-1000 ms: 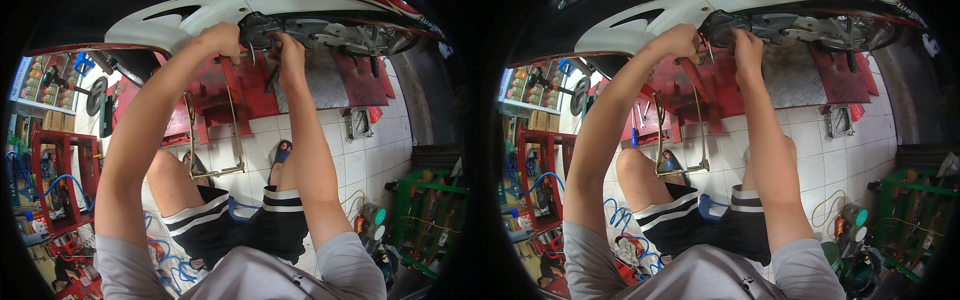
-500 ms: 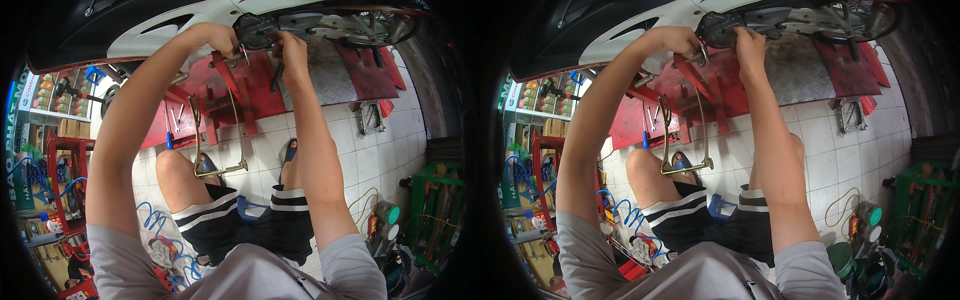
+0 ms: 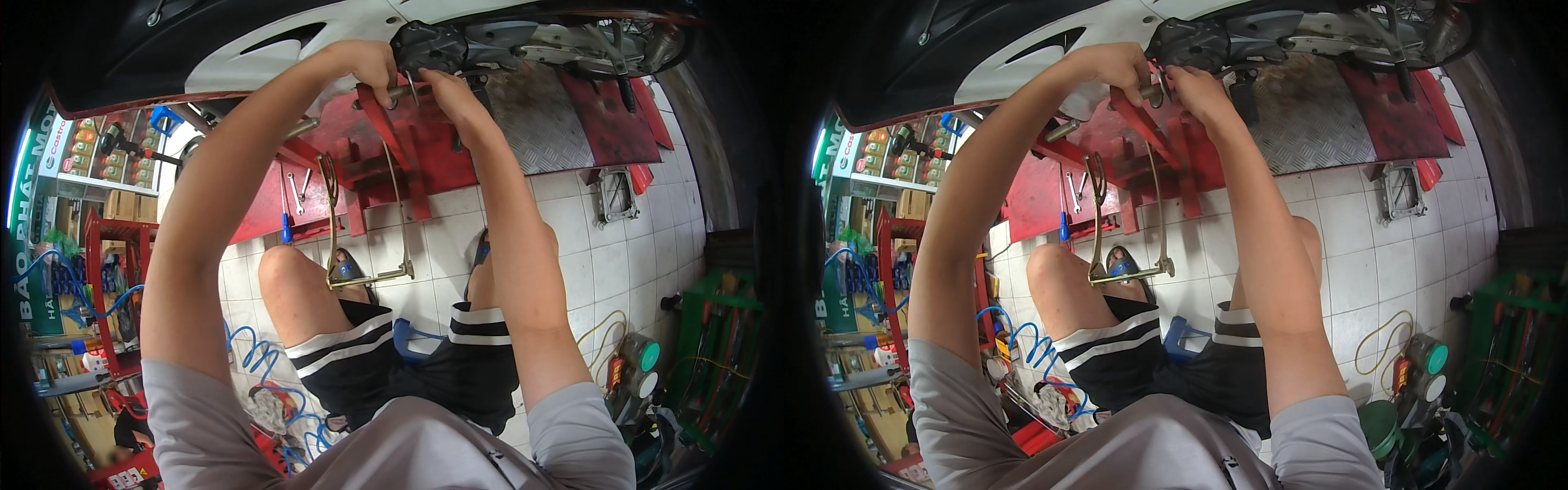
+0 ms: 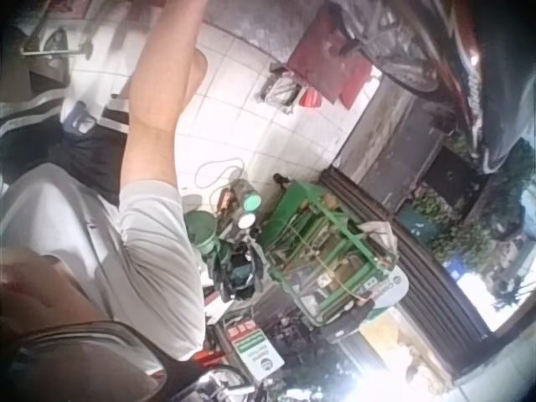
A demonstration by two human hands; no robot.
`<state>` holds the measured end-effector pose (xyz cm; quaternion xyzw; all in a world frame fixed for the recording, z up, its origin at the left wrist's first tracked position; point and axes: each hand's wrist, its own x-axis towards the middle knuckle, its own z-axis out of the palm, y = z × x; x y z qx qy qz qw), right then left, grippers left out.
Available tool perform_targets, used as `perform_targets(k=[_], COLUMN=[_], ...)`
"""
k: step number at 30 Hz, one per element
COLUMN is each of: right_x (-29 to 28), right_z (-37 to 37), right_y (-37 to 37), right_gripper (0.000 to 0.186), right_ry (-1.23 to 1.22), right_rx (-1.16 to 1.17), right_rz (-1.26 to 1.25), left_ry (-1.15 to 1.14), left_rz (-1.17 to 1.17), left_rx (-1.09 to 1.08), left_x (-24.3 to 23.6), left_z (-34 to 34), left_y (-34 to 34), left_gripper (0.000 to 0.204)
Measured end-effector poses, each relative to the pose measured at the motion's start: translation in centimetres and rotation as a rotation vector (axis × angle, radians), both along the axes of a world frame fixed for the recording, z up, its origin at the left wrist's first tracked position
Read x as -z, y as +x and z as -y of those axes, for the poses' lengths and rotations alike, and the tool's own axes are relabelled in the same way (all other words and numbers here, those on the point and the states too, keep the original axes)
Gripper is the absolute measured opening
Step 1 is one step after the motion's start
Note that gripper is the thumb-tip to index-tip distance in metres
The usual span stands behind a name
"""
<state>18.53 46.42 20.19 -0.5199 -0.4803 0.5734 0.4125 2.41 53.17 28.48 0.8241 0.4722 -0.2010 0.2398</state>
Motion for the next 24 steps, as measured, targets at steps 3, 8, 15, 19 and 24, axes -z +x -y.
perform_targets(k=[3,8,15,19,24], right_x=[-0.2,0.3,0.5,0.4,0.5], right_z=[0.2,-0.2,-0.1,0.0,0.0], right_y=[-0.7,-0.5,-1.1,-1.3,-1.5], right_gripper=[0.052,0.053,0.053,0.053,0.054], right_ry=[-0.047,-0.021,-0.012,-0.026,-0.009], right_rx=[-0.065,-0.091,-0.080,-0.059,-0.082], right_rz=[-0.068,-0.078,0.009,0.006,0.012], left_ry=[0.050,0.037,-0.005,0.074,-0.017], left_rz=[-0.044,0.033,0.065,0.061,0.006], left_rx=[-0.013,0.079,0.098,0.092,0.072], left_x=[0.6,0.9,0.0,-0.3,0.1], left_z=[0.0,-0.7,-1.3,-1.0,-1.1], left_y=[-0.4,-0.4,0.1,0.5,0.1], left_gripper=[0.030,0.035,0.034,0.030,0.028])
